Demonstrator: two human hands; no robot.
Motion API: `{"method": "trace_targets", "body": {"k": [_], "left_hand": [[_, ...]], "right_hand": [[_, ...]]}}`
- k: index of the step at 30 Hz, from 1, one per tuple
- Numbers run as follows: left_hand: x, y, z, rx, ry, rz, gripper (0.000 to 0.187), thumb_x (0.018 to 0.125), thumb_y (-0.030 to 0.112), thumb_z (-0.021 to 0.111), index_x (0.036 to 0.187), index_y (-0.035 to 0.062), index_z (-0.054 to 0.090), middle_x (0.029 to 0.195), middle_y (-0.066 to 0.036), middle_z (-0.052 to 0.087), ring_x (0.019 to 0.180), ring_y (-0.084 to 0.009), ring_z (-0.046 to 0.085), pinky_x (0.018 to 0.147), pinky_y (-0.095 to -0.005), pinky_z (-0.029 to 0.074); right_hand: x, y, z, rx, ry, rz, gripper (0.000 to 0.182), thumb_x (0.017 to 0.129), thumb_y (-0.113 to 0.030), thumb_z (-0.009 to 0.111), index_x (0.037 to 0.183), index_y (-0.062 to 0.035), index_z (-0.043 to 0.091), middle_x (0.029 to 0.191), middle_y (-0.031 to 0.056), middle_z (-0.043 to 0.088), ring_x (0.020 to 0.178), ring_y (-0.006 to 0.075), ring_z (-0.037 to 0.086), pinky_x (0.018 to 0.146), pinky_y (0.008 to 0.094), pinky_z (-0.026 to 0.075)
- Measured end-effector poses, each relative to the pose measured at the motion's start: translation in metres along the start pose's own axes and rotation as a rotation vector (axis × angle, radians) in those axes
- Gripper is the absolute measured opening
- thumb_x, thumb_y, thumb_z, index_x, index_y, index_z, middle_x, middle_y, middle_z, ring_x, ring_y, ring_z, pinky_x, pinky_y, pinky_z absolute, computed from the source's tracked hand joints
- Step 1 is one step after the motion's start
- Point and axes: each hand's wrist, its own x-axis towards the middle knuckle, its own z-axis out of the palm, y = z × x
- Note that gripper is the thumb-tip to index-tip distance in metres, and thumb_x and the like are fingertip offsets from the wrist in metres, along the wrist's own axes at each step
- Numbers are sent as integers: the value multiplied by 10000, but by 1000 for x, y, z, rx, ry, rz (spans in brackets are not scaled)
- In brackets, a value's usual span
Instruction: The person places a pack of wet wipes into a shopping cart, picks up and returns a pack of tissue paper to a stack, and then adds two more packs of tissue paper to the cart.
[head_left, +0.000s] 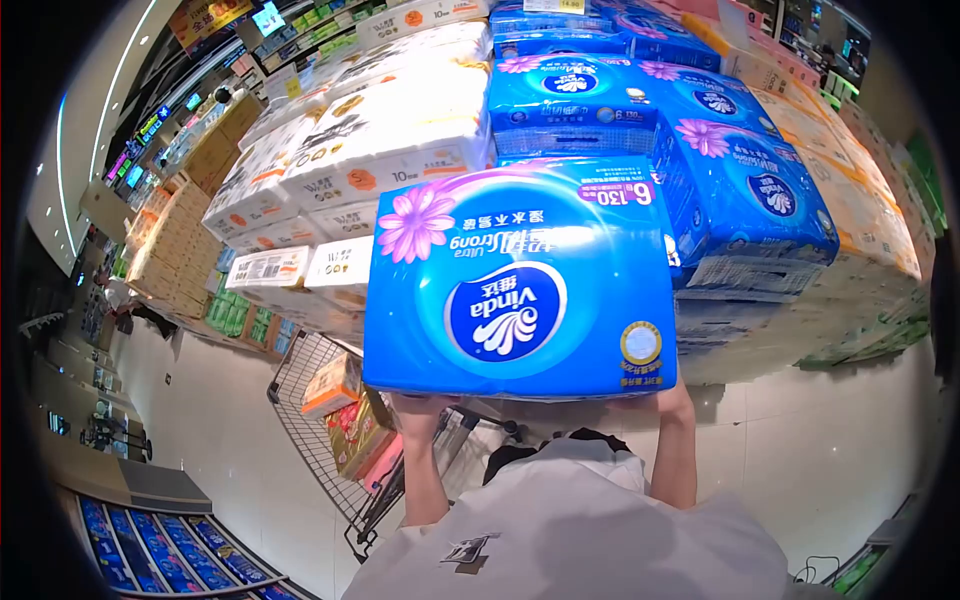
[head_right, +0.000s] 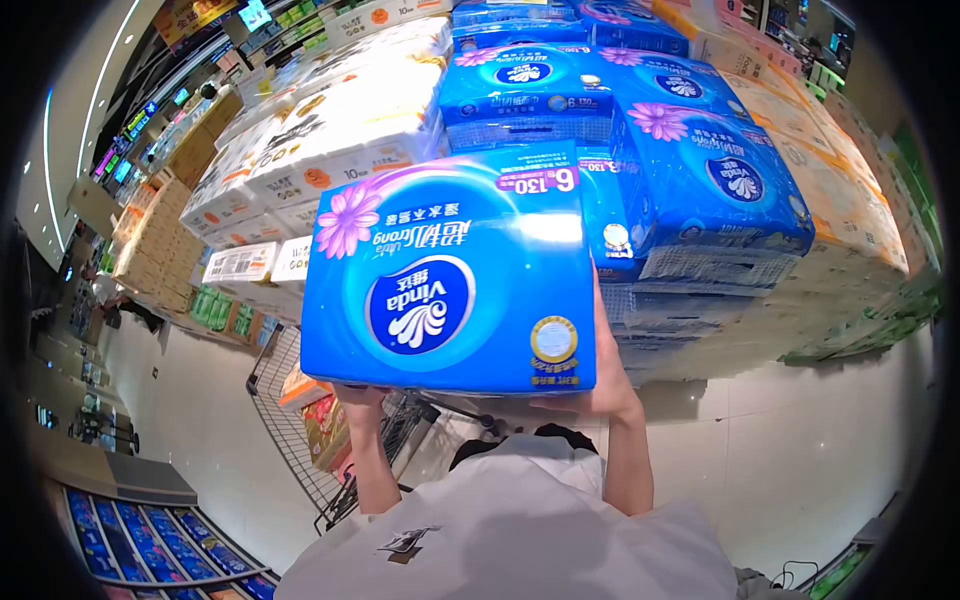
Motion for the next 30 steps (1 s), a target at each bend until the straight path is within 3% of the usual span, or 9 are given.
{"method": "trace_targets", "body": {"k": [3, 4, 7, 10, 14, 18, 25, 27, 30], "left_hand": [[11, 29, 41, -199, -199, 153, 617, 580, -32, 879, 1128, -5, 596, 1005, -75, 683, 885, -183, 666, 811, -329, 553], [9, 31, 49, -197, -178, -84, 546, 586, -46, 865, 1072, -12, 619, 966, -71, 691, 863, -159, 671, 773, -312, 563], [21, 22, 72, -58, -164, 15, 524, 587, -46, 865, 1051, -9, 625, 955, -69, 692, 881, -144, 667, 769, -300, 563], [29, 15, 88, -26, -178, 40, 515, 610, -3, 872, 1060, 1, 620, 977, -69, 685, 871, -147, 663, 778, -304, 552], [48, 9, 105, 85, -169, 67, 569, 621, 98, 895, 1099, -5, 605, 1013, -96, 668, 920, -211, 655, 823, -339, 527], [55, 48, 127, 145, -63, 303, 651, 601, 142, 901, 1136, -30, 574, 1128, -150, 613, 1041, -286, 619, 888, -379, 491], [77, 43, 125, 367, -101, 294, 855, 622, 165, 888, 1334, -11, 448, 1233, -177, 545, 1145, -326, 560, 963, -399, 461], [78, 49, 133, 330, -107, 309, 854, 642, 160, 879, 1353, -5, 436, 1245, -176, 540, 1151, -320, 558, 978, -394, 454], [83, 50, 142, 313, -59, 285, 821, 674, 160, 864, 1352, 1, 430, 1243, -179, 536, 1145, -325, 561, 966, -409, 457]], "right_hand": [[-23, 36, -54, -24, 102, 251, 1141, 526, -67, 945, 1440, -23, 264, 1320, 84, 518, 1162, 192, 550, 1003, 366, 478], [-25, 34, -57, -37, 100, 245, 1141, 526, -67, 945, 1440, -23, 264, 1320, 84, 518, 1162, 192, 550, 1003, 366, 478], [-17, 24, -58, -36, 357, 169, 899, 559, -133, 949, 1285, -9, 433, 1245, 79, 570, 1060, 177, 594, 897, 343, 519], [-5, 11, -57, -688, 450, -102, 636, 610, -249, 926, 1082, 10, 588, 1116, 102, 555, 996, 218, 591, 799, 339, 497], [13, 2, -36, -913, 828, -351, 697, 584, -272, 935, 1113, -65, 532, 953, 62, 469, 835, 231, 517, 683, 346, 456], [16, 34, -45, -738, 849, -500, 567, 613, -41, 889, 957, -106, 443, 947, 34, 469, 753, 133, 447, 597, 277, 389], [28, 41, -60, -881, 704, -569, 567, 626, -5, 875, 997, -101, 457, 929, 28, 466, 741, 130, 433, 608, 259, 373], [39, 27, -51, -946, 891, -556, 567, 609, -49, 895, 977, -91, 465, 913, 68, 485, 703, 188, 444, 572, 321, 338], [51, 14, -42, -1085, 1006, -534, 666, 590, -86, 917, 1075, -94, 461, 1191, 120, 426, 1059, 282, 469, 817, 404, 422]]}}
